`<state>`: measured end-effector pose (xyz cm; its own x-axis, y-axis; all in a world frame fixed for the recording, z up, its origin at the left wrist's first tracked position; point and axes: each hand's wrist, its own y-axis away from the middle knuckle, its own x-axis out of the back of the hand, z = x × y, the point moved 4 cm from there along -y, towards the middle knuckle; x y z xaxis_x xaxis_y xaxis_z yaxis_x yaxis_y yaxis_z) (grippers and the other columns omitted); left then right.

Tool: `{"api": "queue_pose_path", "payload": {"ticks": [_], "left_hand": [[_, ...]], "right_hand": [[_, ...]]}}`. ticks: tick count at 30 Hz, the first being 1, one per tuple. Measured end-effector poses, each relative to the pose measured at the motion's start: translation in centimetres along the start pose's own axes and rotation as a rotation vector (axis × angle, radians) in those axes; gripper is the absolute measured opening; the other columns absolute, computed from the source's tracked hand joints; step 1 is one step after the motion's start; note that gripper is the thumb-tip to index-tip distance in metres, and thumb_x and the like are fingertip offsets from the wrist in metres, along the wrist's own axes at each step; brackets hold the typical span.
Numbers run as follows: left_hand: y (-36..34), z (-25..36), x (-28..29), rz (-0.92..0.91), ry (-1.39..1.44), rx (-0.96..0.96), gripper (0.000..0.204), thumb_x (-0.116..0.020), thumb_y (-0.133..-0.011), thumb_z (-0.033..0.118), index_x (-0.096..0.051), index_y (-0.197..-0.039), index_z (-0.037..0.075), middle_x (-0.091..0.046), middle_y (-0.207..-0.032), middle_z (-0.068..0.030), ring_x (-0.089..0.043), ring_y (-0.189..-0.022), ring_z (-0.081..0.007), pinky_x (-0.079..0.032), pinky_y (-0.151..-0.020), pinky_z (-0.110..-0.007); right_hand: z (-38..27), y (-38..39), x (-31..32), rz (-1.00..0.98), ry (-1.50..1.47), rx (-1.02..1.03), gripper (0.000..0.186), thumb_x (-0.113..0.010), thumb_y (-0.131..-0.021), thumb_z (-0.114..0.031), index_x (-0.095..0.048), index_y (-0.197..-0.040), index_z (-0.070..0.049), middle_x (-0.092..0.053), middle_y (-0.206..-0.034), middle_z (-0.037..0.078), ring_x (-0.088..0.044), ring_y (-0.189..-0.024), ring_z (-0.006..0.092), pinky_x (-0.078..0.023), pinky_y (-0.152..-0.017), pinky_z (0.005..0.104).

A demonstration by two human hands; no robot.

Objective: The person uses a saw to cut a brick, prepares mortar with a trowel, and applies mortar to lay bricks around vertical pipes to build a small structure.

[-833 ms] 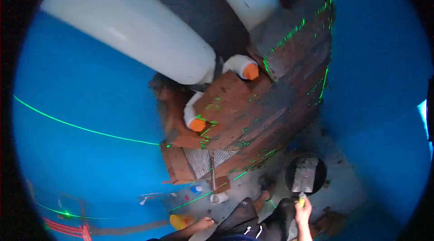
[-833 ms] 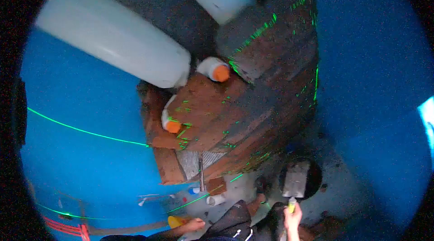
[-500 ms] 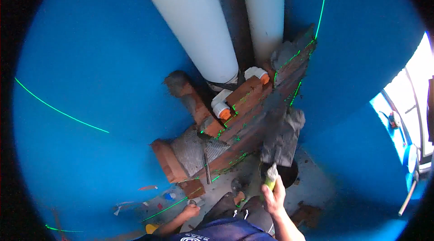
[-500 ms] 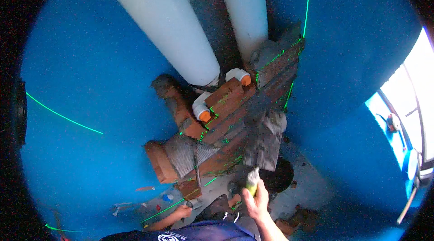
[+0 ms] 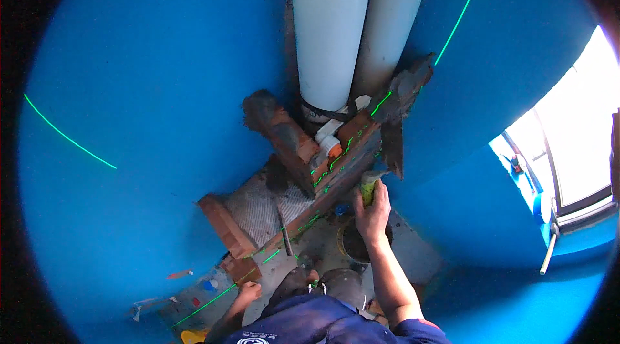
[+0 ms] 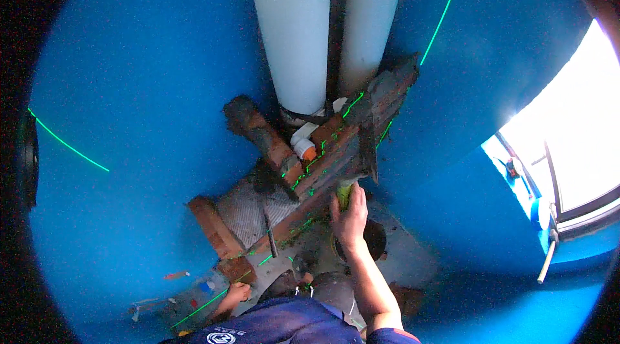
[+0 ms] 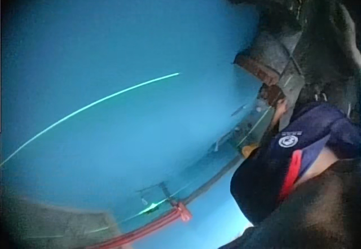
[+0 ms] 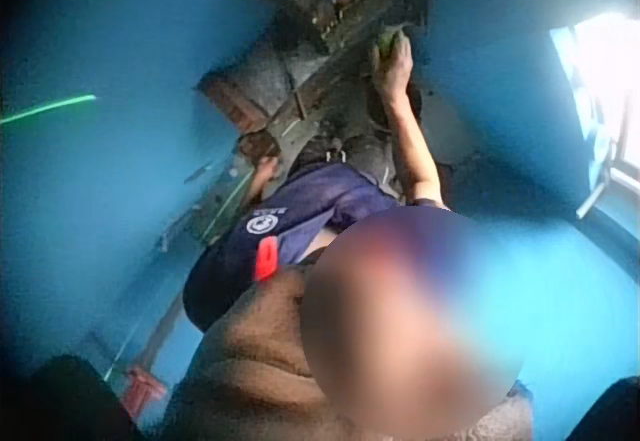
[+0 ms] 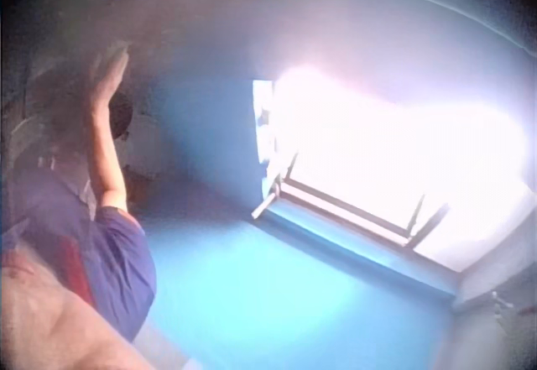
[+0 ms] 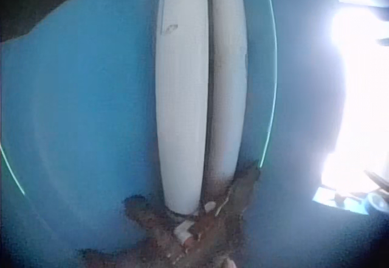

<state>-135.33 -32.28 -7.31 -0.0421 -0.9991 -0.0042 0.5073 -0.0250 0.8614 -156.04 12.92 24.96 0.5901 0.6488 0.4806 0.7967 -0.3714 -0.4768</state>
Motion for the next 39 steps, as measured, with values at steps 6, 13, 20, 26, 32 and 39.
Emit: {"api": "queue_pose_path", "payload": {"ticks": [6, 13, 20, 26, 32, 39], "left_hand": [[-2.8, -2.4, 2.1, -0.159, 0.016, -0.041, 0.023, -0.058, -0.091, 0.019, -0.056, -0.072, 0.007, -0.052, -0.06, -0.0023, -0.05, -0.051, -0.0147, -0.038, -0.046, -0.031], [-4.7, -2.1, 2.1, -0.069, -0.152, -0.089, 0.019, -0.059, -0.088, 0.016, -0.057, -0.072, 0.006, -0.054, -0.061, -0.0034, -0.051, -0.05, -0.0154, -0.039, -0.044, -0.03], [-4.0, -0.7, 0.4, -0.113, 0.051, -0.05, 0.013, -0.057, -0.087, 0.011, -0.056, -0.074, 0.006, -0.053, -0.061, -0.002, -0.05, -0.05, -0.014, -0.037, -0.043, -0.029], [-3.5, -0.4, 0.0, -0.052, -0.023, -0.085, 0.011, -0.058, -0.086, 0.012, -0.057, -0.076, 0.007, -0.053, -0.063, -0.0012, -0.049, -0.05, -0.0131, -0.038, -0.044, -0.029], [-4.2, -0.3, -0.1, -0.092, -0.042, -0.09, 0.013, -0.058, -0.086, 0.015, -0.056, -0.075, 0.007, -0.052, -0.063, -0.0005, -0.049, -0.051, -0.0132, -0.038, -0.046, -0.029], [-5.3, -2.0, -0.1, -0.062, 0.027, -0.114, 0.016, -0.059, -0.086, 0.018, -0.061, -0.077, 0.005, -0.057, -0.063, -0.0024, -0.055, -0.054, -0.0149, -0.042, -0.048, -0.029]], "right_hand": [[0.6, 1.7, -1.1, 0.011, 0.097, -0.036, 0.053, -0.067, -0.083, -0.009, -0.045, -0.129, 0.005, -0.053, -0.114, 0.023, -0.056, -0.099, 0.0413, -0.048, -0.084, 0.0426], [1.1, 3.3, -1.5, 0.019, 0.203, 0.01, 0.052, -0.067, -0.084, -0.009, -0.044, -0.129, 0.005, -0.051, -0.114, 0.025, -0.054, -0.101, 0.0429, -0.048, -0.085, 0.0431], [1.2, 4.8, -1.3, -0.012, 0.273, -0.027, 0.051, -0.066, -0.085, -0.009, -0.044, -0.129, 0.002, -0.049, -0.114, 0.024, -0.053, -0.101, 0.0442, -0.048, -0.082, 0.0447], [1.1, 5.5, -0.3, 0.004, 0.284, 0.012, 0.042, -0.065, -0.083, -0.005, -0.05, -0.123, -0.003, -0.05, -0.113, 0.022, -0.055, -0.098, 0.0423, -0.048, -0.081, 0.0445], [1.4, 6.1, 1.6, 0.018, 0.35, -0.01, 0.039, -0.065, -0.082, -0.003, -0.054, -0.12, -0.004, -0.052, -0.113, 0.02, -0.056, -0.099, 0.041, -0.049, -0.082, 0.0428], [-2.7, 9.1, 4.0, -0.046, 0.196, -0.025, 0.05, -0.068, -0.08, -0.006, -0.048, -0.126, 0.003, -0.053, -0.114, 0.025, -0.055, -0.101, 0.0424, -0.048, -0.085, 0.0413]]}}
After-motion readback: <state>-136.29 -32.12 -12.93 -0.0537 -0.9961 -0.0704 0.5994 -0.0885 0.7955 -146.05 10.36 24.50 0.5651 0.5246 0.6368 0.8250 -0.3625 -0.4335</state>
